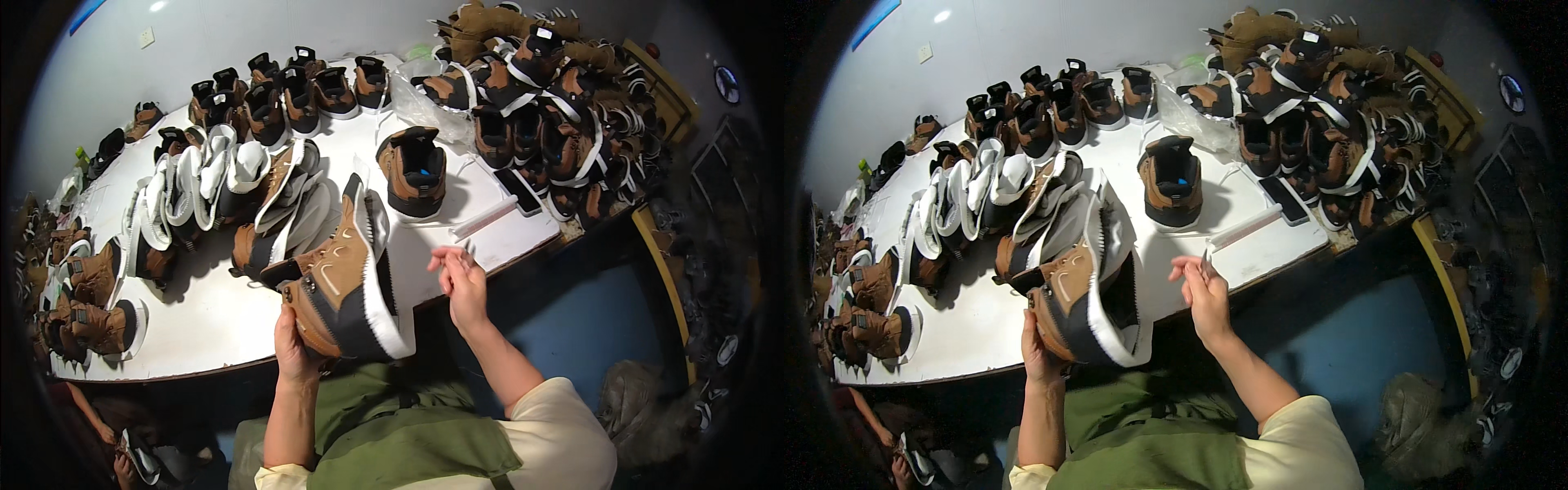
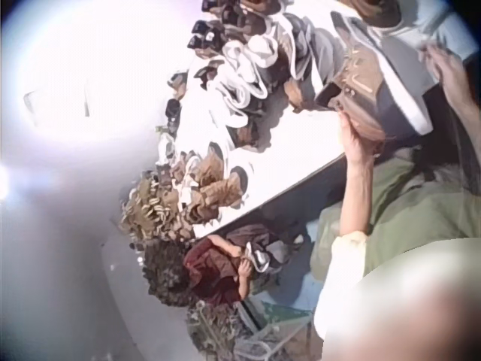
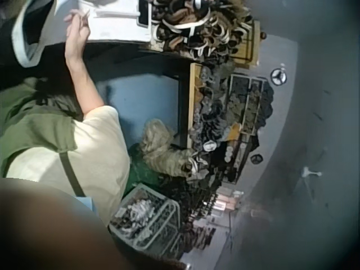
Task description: The person assembles a brown and black shoe by hand, attaching a white midsole strip to the shoe's edge. They repeatedly press and adjust the strip along the perimeter, then place the finished shoe on the table and pick up another shoe to continue the process.
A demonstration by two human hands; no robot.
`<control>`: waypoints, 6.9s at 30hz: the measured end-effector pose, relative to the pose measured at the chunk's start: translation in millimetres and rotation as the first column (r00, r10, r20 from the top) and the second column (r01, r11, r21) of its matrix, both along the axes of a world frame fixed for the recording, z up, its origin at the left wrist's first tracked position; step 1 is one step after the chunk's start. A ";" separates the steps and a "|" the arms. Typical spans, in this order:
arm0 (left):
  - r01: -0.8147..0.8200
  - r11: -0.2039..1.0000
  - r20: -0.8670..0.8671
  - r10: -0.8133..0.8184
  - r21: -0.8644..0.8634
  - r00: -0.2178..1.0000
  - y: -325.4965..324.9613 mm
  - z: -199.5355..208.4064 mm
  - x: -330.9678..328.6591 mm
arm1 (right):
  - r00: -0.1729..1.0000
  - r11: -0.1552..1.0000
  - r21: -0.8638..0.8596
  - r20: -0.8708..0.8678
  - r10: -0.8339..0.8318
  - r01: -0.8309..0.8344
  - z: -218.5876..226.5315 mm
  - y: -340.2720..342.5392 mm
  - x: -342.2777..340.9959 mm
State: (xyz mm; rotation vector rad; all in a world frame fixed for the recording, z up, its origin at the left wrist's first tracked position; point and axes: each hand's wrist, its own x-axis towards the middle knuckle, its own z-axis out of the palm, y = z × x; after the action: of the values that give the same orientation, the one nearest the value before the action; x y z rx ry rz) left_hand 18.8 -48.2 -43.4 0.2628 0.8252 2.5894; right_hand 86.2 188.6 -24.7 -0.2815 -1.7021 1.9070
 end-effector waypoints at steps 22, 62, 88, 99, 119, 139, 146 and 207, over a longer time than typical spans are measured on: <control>0.043 0.996 -0.063 -0.048 -0.077 0.997 21.4 -7.6 0.4 | 0.986 0.990 0.040 0.099 0.131 -0.135 21.2 -63.1 46.8; 0.014 0.990 -0.051 -0.022 -0.140 0.998 16.1 -25.9 -2.5 | 0.962 0.932 0.326 0.263 0.068 -0.155 10.4 -54.8 41.6; -0.145 0.930 -0.414 -0.008 -0.337 0.910 4.0 62.7 -9.6 | 0.977 0.870 -0.460 0.021 0.210 -0.178 111.0 -59.6 1.9; -0.222 0.914 -0.328 0.107 -0.339 0.939 22.1 60.4 -20.6 | 0.992 0.993 0.043 -0.059 0.115 -0.113 78.9 -39.4 21.4; 0.072 0.954 -0.329 -0.170 -0.290 0.929 41.2 77.8 -38.4 | 0.975 0.903 0.372 -0.128 -0.180 0.216 88.8 -46.1 27.6; 0.160 0.944 -0.306 -0.250 -0.290 0.919 48.4 84.0 -40.8 | 0.957 0.785 0.548 -0.200 -0.212 0.288 70.1 -41.0 33.5; 0.141 0.931 -0.315 -0.252 -0.336 0.915 49.4 76.9 -45.4 | 0.942 0.780 0.533 -0.248 -0.225 0.327 65.6 -39.7 29.9; -0.688 0.628 -0.847 0.083 -0.364 0.525 -30.5 46.6 -11.4 | 0.894 0.796 0.409 0.161 0.418 -0.446 75.1 -63.4 -21.8</control>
State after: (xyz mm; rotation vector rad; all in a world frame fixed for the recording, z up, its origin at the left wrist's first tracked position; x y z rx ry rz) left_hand 7.5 -78.8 3.3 1.1299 2.3614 2.2471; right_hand 64.4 125.2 50.4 0.2523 -2.3348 1.7456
